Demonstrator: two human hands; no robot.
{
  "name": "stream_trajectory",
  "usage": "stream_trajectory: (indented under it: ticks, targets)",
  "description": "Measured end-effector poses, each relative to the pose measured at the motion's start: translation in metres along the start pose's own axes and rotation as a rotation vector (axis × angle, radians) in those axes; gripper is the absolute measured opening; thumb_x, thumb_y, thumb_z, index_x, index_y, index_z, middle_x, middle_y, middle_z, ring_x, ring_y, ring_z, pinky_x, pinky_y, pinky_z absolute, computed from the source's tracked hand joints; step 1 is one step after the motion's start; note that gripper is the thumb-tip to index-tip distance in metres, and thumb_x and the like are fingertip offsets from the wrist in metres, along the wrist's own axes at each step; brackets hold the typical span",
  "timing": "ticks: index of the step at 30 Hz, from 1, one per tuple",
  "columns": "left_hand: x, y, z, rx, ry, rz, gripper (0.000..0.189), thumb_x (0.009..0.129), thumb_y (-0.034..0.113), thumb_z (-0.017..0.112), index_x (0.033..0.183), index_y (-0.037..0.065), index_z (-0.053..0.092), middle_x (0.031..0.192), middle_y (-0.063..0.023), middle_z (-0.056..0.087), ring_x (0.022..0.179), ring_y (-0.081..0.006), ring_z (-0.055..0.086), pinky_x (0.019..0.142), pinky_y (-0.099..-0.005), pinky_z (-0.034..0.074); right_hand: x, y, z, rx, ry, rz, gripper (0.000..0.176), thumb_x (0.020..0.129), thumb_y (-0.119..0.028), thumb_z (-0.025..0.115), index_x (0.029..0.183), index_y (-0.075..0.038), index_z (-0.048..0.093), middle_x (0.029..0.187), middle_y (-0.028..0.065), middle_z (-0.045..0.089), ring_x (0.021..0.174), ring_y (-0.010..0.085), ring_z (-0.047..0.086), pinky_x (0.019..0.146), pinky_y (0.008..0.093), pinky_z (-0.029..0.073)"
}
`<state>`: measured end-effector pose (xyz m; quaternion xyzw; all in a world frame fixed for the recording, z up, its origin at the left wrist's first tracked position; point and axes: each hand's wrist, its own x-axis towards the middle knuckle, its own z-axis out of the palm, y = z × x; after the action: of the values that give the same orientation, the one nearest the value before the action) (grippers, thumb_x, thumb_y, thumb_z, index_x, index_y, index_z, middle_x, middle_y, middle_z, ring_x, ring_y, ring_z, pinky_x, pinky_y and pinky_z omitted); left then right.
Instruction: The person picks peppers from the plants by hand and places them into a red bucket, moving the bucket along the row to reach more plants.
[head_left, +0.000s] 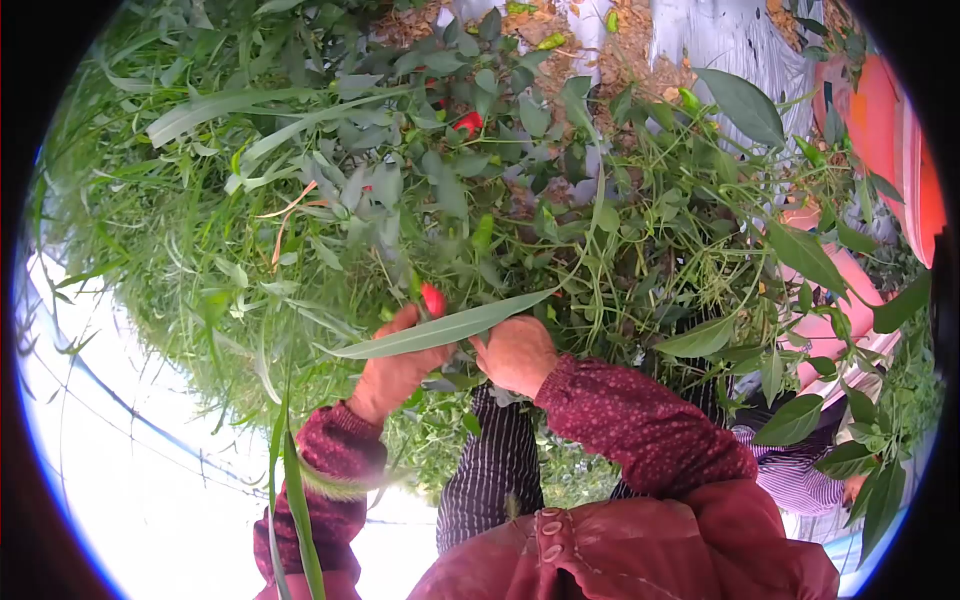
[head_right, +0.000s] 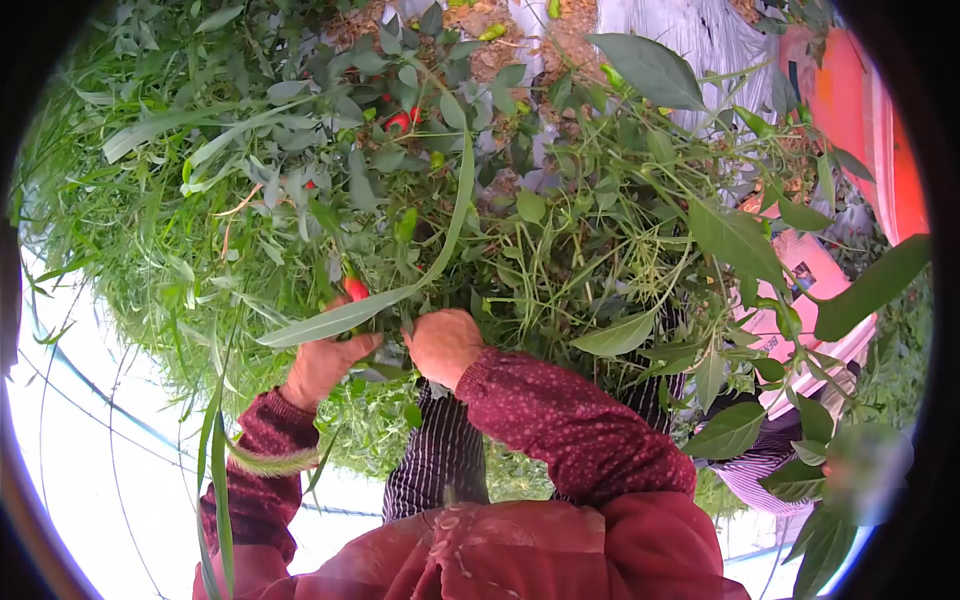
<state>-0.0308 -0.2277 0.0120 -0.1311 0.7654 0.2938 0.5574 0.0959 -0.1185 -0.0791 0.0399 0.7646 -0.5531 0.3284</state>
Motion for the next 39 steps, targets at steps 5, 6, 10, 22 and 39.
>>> stream_trajectory:
  ticks: [5,6,10,22,39]
  targets:
    - [-0.031,0.007,0.000,0.405,0.037,0.396,0.020,0.074,0.002,0.066,0.093,0.003,0.059,0.087,-0.0106,0.059,0.074,-0.0197,0.059,0.062,-0.0321,0.048,0.000,-0.006,-0.008,0.046,-0.163,0.100,0.039,0.085,-0.032,0.051,0.060,-0.004,0.062,0.060,0.0152,0.059,0.062,0.0314,0.060,0.062,0.0445,0.048]
    - [-0.038,0.017,0.001,0.515,0.067,0.428,0.018,0.072,0.000,0.067,0.089,0.003,0.060,0.084,-0.0104,0.059,0.071,-0.0210,0.059,0.060,-0.0323,0.048,0.001,-0.002,0.002,0.061,-0.157,0.109,0.043,0.087,-0.034,0.049,0.060,-0.003,0.062,0.060,0.0156,0.059,0.061,0.0321,0.060,0.063,0.0450,0.048]
    - [-0.053,0.044,-0.010,0.756,0.119,0.501,0.018,0.067,-0.001,0.069,0.082,0.004,0.061,0.076,-0.0090,0.060,0.062,-0.0248,0.058,0.055,-0.0334,0.047,-0.001,0.000,0.007,0.071,-0.127,0.001,0.032,0.086,-0.033,0.051,0.073,-0.005,0.060,0.058,0.0137,0.054,0.064,0.0335,0.059,0.060,0.0451,0.047]
    - [0.014,0.040,-0.035,0.813,0.289,0.501,0.016,0.073,0.007,0.063,0.087,0.000,0.061,0.067,-0.0143,0.060,0.064,-0.0280,0.061,0.058,-0.0374,0.049,-0.004,-0.006,0.000,-0.096,-0.258,-0.088,0.033,0.082,-0.030,0.054,0.104,-0.007,0.061,0.058,0.0063,0.050,0.056,0.0251,0.055,0.056,0.0430,0.044]
    - [-0.018,0.029,-0.011,0.913,0.315,0.566,0.028,0.068,0.006,0.069,0.090,0.003,0.052,0.079,-0.0125,0.057,0.062,-0.0307,0.058,0.054,-0.0383,0.047,-0.004,-0.011,-0.021,-0.027,-0.070,-0.127,0.015,0.077,-0.017,0.054,0.079,-0.003,0.059,0.066,0.0090,0.058,0.059,0.0278,0.061,0.055,0.0441,0.048]
